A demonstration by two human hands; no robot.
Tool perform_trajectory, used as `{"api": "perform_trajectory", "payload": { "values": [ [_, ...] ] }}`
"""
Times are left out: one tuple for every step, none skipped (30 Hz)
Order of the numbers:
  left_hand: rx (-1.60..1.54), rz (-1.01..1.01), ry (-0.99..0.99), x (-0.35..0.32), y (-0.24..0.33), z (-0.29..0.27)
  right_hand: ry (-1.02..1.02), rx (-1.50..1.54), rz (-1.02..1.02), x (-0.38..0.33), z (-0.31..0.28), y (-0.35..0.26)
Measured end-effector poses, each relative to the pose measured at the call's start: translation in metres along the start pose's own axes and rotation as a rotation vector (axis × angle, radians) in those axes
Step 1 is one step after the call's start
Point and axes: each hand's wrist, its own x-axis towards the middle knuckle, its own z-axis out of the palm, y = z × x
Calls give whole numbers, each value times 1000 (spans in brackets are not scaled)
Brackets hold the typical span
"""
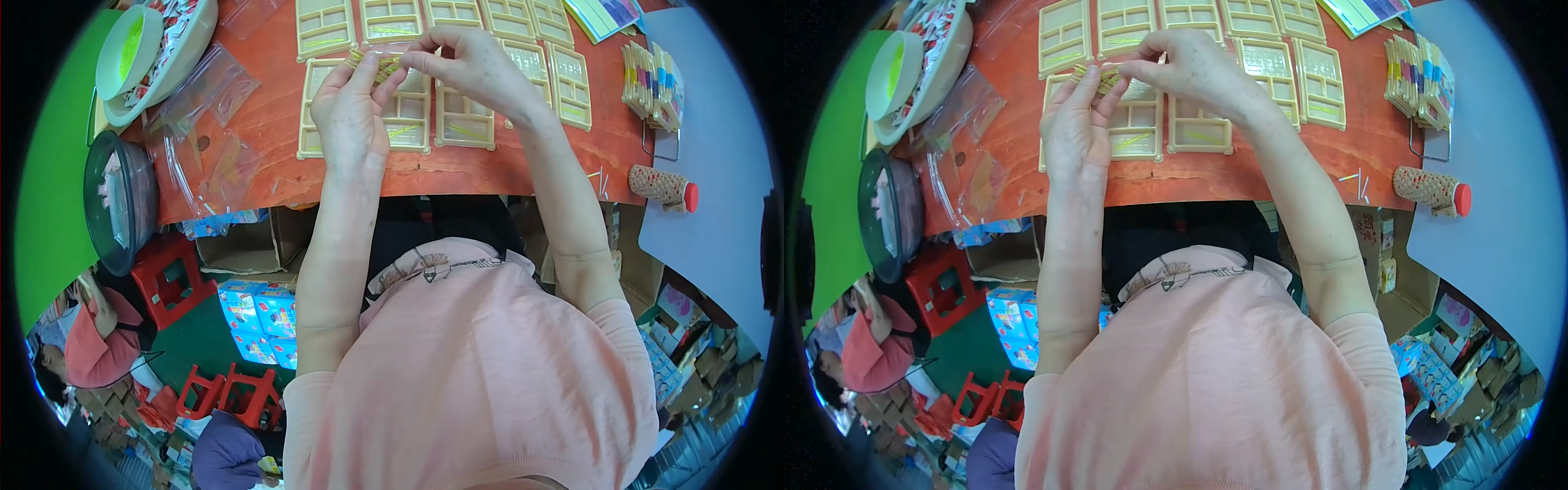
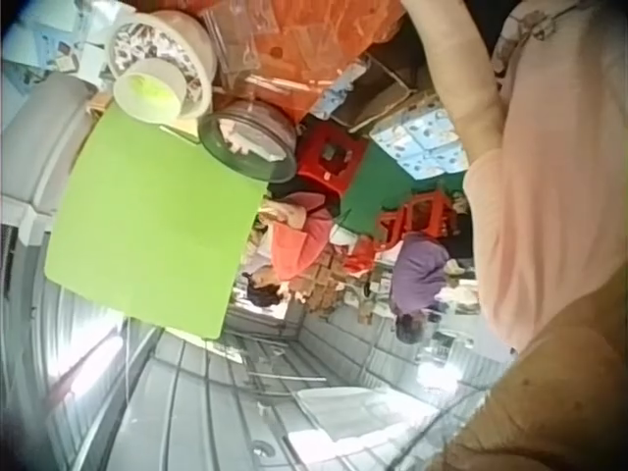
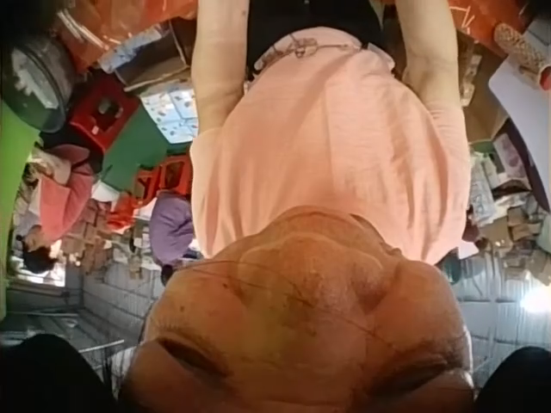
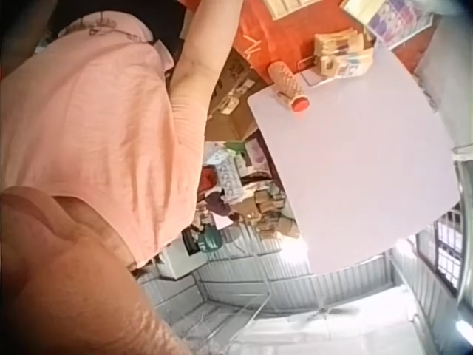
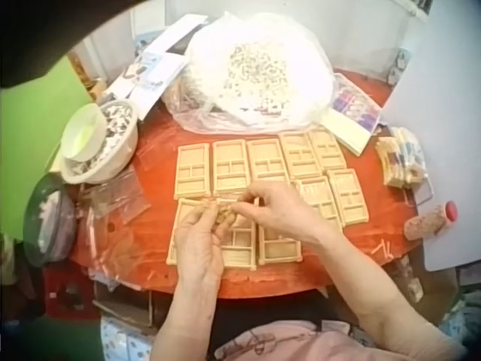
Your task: Apply stickers and pack small white components into plastic trays for toy sets.
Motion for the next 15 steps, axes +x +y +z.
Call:
{"api": "perform_trajectory", "payload": {
  "values": [
    [20,-12,0,-1,-3,4,30,1,-10,-4,0,6],
    [18,-18,-11,-1,-6,7,40,-5,-6,-7,-2,11],
    [18,-35,-21,-2,-9,9,73,-27,-48,-10,-4,15],
    [18,-51,-32,-3,-11,11,105,-50,-91,-13,-8,18],
    [16,-52,-37,-4,-11,12,110,-54,-91,-14,-16,22],
    [15,-57,-37,-5,-11,12,185,-70,-31,-14,-26,25],
    [15,-61,-35,-6,-11,12,260,-84,29,-13,-34,27],
    [15,-62,-38,-6,-11,14,262,-86,30,-11,-41,28],
    [8,-75,-42,-7,-10,17,247,-154,88,-7,-53,18],
    [3,-87,-46,-7,-10,20,230,-221,147,-4,-61,14],
    [5,-91,-50,-6,-12,22,235,-266,40,2,-60,38],
    [-25,-117,-68,-4,-15,25,237,-265,41,7,-58,42],
    [-55,-144,-86,-3,-18,27,226,-380,14,11,-56,47],
    [-52,-146,-89,-1,-21,31,214,-496,-13,12,-56,52],
    [-62,-148,-107,1,-23,33,212,-492,-14,11,-54,47]
  ]
}}
